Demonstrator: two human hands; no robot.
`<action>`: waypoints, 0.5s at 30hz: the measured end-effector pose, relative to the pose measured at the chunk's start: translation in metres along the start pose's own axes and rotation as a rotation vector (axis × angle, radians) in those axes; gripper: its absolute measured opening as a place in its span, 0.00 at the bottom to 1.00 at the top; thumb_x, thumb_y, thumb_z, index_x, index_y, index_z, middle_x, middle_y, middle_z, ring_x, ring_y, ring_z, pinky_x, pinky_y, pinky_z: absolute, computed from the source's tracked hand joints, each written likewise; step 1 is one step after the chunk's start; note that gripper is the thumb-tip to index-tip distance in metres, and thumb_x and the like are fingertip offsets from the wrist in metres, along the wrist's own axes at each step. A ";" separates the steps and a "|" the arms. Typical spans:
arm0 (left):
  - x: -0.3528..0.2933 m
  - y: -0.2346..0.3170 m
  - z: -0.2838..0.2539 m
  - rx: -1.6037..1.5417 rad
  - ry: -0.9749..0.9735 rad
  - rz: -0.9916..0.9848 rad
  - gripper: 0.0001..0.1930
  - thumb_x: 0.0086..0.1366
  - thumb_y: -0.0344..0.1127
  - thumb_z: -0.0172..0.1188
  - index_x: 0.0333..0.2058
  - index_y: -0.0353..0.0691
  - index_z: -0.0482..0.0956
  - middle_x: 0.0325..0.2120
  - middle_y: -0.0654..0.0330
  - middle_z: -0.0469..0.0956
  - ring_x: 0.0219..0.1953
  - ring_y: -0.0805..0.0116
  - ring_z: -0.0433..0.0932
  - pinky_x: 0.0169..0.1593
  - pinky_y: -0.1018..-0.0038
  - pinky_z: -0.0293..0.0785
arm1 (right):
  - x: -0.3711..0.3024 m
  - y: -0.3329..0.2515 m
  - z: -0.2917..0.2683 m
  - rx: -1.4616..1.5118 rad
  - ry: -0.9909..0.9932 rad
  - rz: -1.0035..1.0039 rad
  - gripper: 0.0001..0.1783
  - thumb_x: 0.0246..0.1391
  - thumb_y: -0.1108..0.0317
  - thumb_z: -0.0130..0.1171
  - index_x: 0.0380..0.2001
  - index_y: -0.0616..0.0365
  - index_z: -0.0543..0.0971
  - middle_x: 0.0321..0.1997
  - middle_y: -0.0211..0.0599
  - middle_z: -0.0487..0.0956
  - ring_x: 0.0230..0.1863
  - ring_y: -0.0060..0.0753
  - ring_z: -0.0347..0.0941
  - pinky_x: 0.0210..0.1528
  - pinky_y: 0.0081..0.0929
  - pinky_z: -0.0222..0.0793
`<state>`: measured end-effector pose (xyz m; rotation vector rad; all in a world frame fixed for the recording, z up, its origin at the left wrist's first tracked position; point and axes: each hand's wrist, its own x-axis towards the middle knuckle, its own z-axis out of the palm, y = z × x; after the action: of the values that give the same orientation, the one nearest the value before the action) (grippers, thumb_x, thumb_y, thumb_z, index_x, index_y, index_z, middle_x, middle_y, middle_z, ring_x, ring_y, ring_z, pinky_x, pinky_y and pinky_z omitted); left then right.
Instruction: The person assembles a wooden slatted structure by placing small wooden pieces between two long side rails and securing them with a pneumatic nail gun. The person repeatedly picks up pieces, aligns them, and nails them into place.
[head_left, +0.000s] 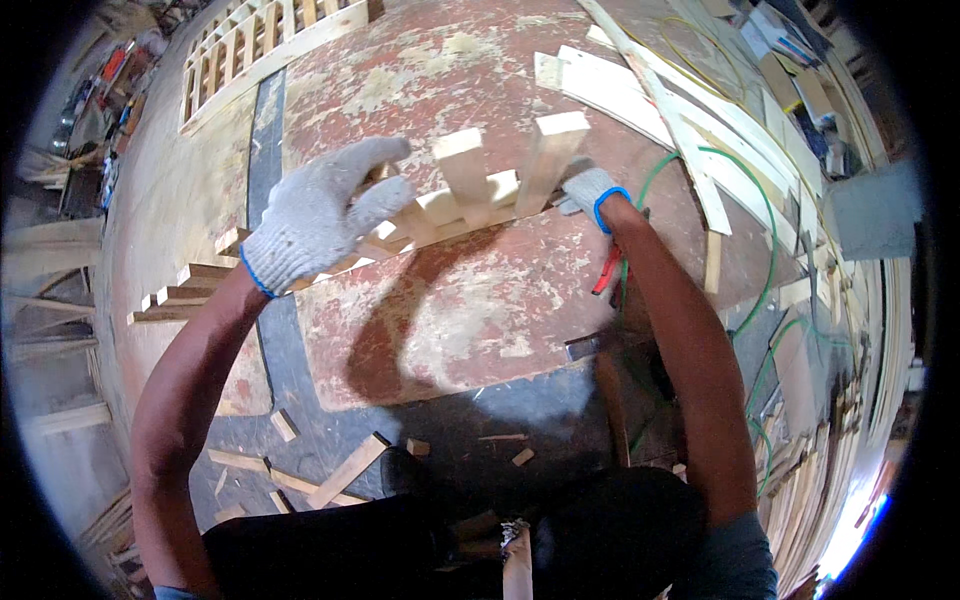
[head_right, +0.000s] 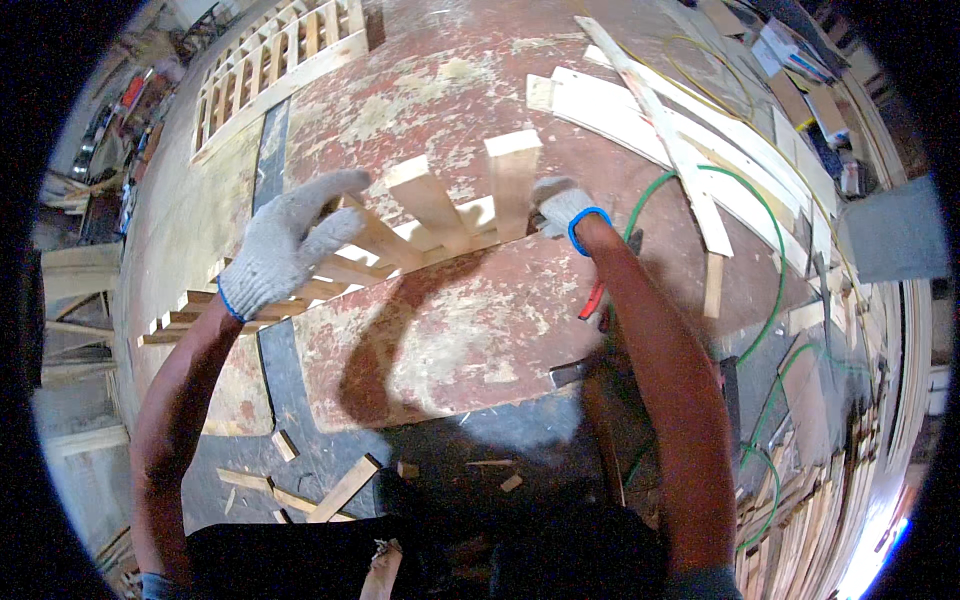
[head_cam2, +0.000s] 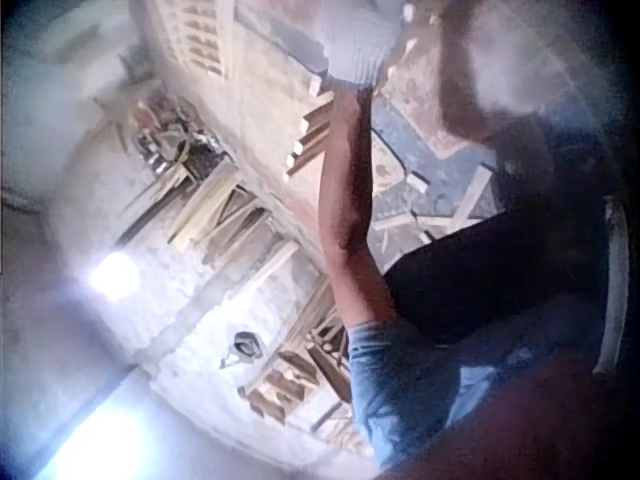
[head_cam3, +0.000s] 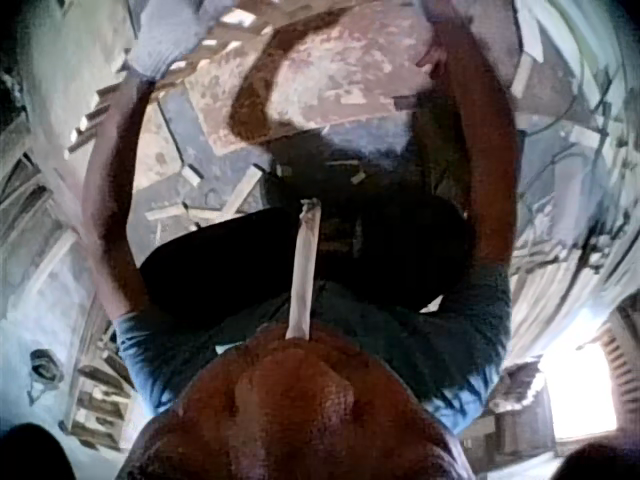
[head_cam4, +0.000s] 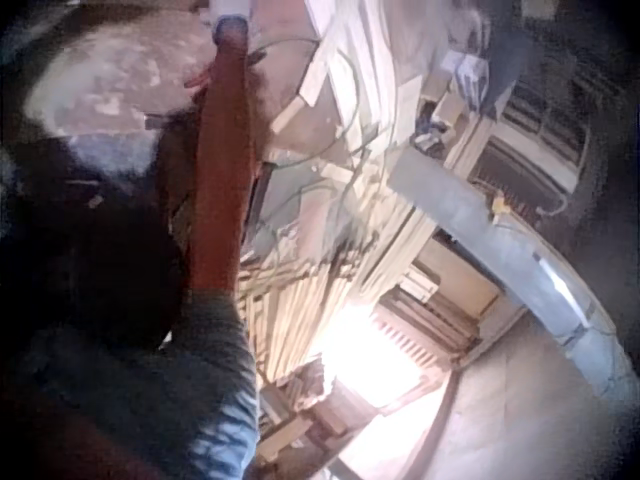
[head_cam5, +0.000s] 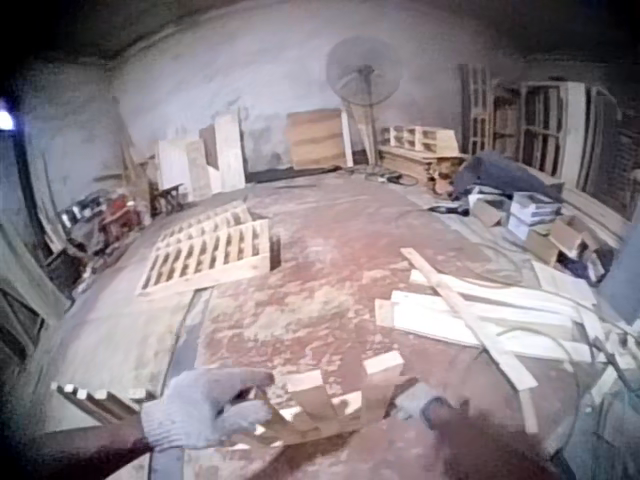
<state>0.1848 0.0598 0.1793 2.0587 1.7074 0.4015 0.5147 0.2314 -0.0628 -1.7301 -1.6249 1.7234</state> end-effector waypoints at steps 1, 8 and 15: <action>0.002 0.003 0.002 0.028 -0.002 -0.009 0.24 0.72 0.52 0.57 0.59 0.42 0.75 0.53 0.53 0.80 0.53 0.58 0.80 0.58 0.64 0.74 | 0.015 0.006 0.005 -0.098 -0.049 -0.082 0.21 0.62 0.49 0.56 0.45 0.55 0.82 0.39 0.38 0.83 0.36 0.34 0.79 0.39 0.35 0.76; -0.003 -0.009 0.006 0.154 0.104 0.066 0.24 0.69 0.53 0.60 0.56 0.45 0.78 0.46 0.52 0.83 0.42 0.54 0.85 0.47 0.63 0.80 | 0.088 -0.016 0.044 -0.845 -0.116 -1.000 0.16 0.57 0.53 0.59 0.44 0.47 0.82 0.37 0.38 0.84 0.35 0.42 0.80 0.39 0.38 0.75; -0.009 -0.009 0.006 0.155 0.107 0.088 0.23 0.68 0.53 0.61 0.55 0.44 0.78 0.47 0.51 0.83 0.45 0.53 0.85 0.48 0.61 0.80 | 0.063 -0.047 0.055 -0.747 -0.252 -0.824 0.14 0.62 0.60 0.59 0.47 0.51 0.85 0.42 0.29 0.84 0.43 0.26 0.78 0.49 0.29 0.74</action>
<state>0.1786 0.0518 0.1702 2.2667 1.7628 0.4261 0.4276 0.2691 -0.0789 -0.7522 -2.7894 0.9984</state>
